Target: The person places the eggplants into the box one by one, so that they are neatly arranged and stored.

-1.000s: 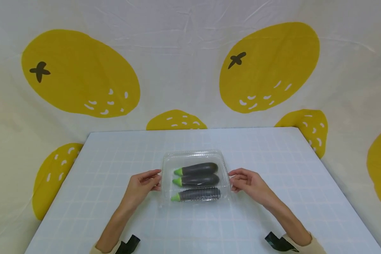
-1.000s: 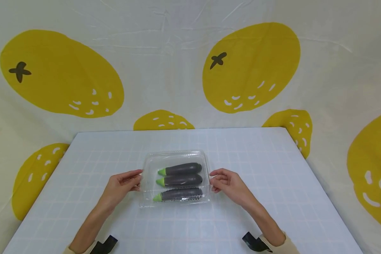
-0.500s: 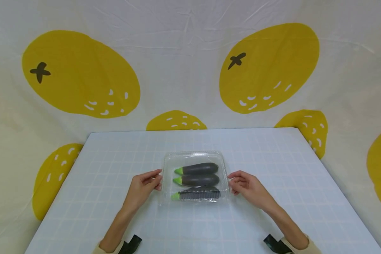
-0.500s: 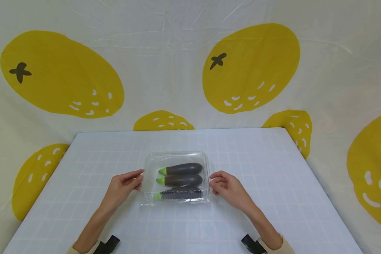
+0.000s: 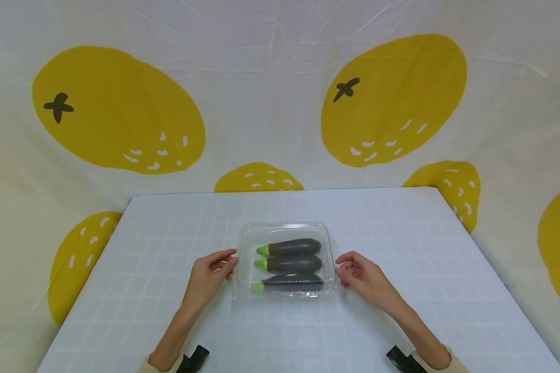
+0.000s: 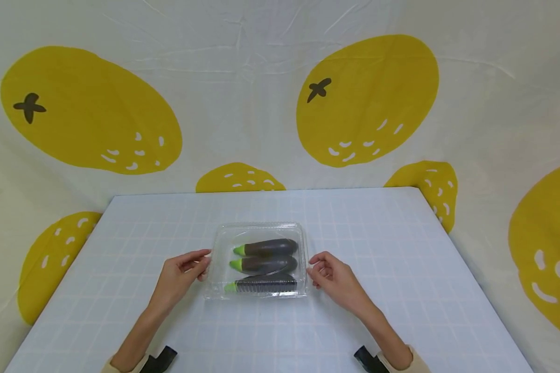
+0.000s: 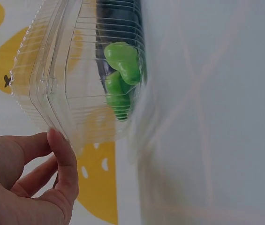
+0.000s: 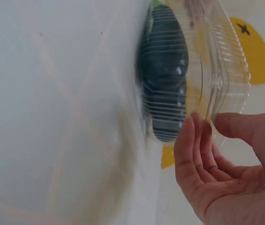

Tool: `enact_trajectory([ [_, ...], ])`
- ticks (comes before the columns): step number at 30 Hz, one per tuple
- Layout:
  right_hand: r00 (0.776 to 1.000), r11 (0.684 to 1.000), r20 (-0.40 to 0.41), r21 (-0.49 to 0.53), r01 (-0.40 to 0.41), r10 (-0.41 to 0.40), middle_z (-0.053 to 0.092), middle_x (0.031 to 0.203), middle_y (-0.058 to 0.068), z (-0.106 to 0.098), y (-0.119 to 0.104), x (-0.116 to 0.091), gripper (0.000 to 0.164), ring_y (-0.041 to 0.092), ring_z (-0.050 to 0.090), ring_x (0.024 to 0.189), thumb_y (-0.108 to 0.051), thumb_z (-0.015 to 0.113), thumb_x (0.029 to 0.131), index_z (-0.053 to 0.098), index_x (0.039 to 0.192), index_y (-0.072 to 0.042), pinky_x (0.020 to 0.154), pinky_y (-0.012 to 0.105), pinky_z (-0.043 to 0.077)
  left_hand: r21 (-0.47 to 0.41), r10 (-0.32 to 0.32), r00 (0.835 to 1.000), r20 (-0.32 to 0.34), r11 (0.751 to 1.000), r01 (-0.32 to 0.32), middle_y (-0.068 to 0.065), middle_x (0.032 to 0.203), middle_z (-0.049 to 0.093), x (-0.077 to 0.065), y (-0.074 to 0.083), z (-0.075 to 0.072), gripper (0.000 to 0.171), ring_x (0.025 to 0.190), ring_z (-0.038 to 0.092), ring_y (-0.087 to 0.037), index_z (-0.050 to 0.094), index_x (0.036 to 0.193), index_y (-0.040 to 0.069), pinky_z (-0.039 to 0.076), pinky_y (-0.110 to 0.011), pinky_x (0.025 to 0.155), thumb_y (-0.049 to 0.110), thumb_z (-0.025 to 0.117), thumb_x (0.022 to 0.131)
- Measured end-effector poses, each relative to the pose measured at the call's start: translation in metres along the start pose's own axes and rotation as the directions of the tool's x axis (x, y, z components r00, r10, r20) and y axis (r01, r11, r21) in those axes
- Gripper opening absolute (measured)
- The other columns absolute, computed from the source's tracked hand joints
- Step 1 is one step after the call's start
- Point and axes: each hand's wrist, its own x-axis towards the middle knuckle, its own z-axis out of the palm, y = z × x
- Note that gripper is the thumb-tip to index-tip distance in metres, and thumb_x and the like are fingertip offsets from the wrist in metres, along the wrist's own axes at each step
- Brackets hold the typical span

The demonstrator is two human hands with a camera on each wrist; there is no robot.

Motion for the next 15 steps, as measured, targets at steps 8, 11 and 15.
enact_trajectory([
  [8, 1.0, 1.0, 0.022, -0.01, -0.012, 0.012, 0.065, 0.081, 0.008, 0.0, 0.002, -0.005, 0.021, 0.02, 0.066, 0.069, -0.015, 0.068, 0.101, 0.06, 0.111, 0.001, 0.065, 0.029, 0.058, 0.025, -0.036, 0.999, -0.002, 0.999, 0.036, -0.01, 0.096, 0.07, -0.003, -0.004, -0.002, 0.027, 0.071, 0.067, -0.023, 0.074, 0.12, 0.008, 0.058, -0.031, 0.062, 0.019, 0.077, 0.095],
  [11, 0.998, 1.0, 0.056, 0.001, -0.021, 0.021, 0.065, 0.082, 0.009, -0.002, 0.004, -0.006, 0.022, 0.019, 0.066, 0.07, -0.015, 0.066, 0.102, 0.059, 0.11, 0.004, 0.066, 0.03, 0.059, 0.037, -0.054, 0.998, 0.014, 0.998, 0.054, -0.009, 0.096, 0.07, -0.007, -0.005, -0.003, 0.03, 0.071, 0.067, -0.023, 0.073, 0.121, 0.007, 0.058, -0.03, 0.062, 0.02, 0.077, 0.095],
  [15, 0.994, 0.999, 0.104, 0.025, -0.046, 0.043, 0.066, 0.082, 0.01, -0.004, 0.004, -0.008, 0.025, 0.017, 0.066, 0.072, -0.017, 0.064, 0.104, 0.059, 0.112, 0.006, 0.068, 0.03, 0.059, 0.049, -0.08, 0.996, 0.035, 0.996, 0.078, -0.008, 0.097, 0.07, -0.012, -0.004, -0.005, 0.032, 0.072, 0.066, -0.024, 0.071, 0.124, 0.007, 0.057, -0.028, 0.063, 0.021, 0.077, 0.095],
])
